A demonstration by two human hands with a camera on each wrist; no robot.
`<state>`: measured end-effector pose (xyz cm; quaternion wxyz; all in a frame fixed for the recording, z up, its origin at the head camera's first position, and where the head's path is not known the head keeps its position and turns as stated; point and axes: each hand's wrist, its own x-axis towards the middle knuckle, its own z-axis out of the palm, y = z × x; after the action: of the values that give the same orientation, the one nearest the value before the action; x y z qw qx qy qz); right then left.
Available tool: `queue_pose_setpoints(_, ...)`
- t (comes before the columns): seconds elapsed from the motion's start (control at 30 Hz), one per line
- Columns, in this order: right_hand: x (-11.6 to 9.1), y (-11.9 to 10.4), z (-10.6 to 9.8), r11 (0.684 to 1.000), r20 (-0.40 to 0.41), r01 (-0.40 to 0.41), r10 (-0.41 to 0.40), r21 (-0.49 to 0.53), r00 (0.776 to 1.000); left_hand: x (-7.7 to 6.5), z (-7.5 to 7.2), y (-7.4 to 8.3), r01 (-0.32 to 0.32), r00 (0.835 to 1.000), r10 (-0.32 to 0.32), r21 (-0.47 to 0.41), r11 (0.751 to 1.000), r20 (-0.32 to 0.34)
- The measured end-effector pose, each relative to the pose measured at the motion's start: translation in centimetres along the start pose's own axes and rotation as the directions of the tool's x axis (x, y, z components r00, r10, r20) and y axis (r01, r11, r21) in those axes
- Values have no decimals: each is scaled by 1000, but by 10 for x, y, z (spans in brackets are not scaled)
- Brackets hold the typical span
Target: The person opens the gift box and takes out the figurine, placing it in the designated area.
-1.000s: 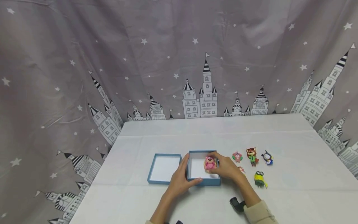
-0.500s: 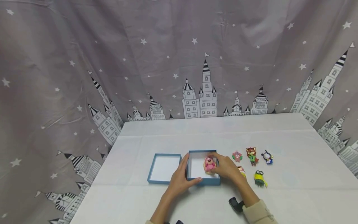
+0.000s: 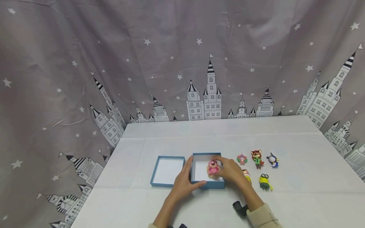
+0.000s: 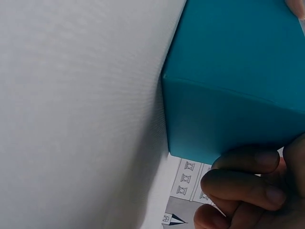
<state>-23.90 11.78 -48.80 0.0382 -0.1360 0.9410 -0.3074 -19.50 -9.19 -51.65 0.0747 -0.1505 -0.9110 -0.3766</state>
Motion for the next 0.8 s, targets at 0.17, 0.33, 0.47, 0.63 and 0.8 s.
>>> queue_pose_setpoints(0.17,0,-5,-2,999,-4,-15,15,-29,1000,0,0,0,1,1000,-1,-6,1000,-1)
queue_pose_setpoints(0.33,-1,-8,-4,998,-6,-17,17,-53,1000,0,0,-2,1,1000,-1,-7,1000,-3)
queue_pose_setpoints(0.47,-2,-7,-4,999,-20,-2,1,-40,1000,0,0,-2,6,1000,-6,-10,1000,-2)
queue_pose_setpoints(0.63,-3,-6,-5,999,-36,19,-20,-27,999,0,-1,-1,2,1000,-2,-10,1000,-2)
queue_pose_setpoints(0.8,-6,-8,-11,999,-41,34,-34,10,999,1,-1,0,1,1000,-1,-5,1000,6)
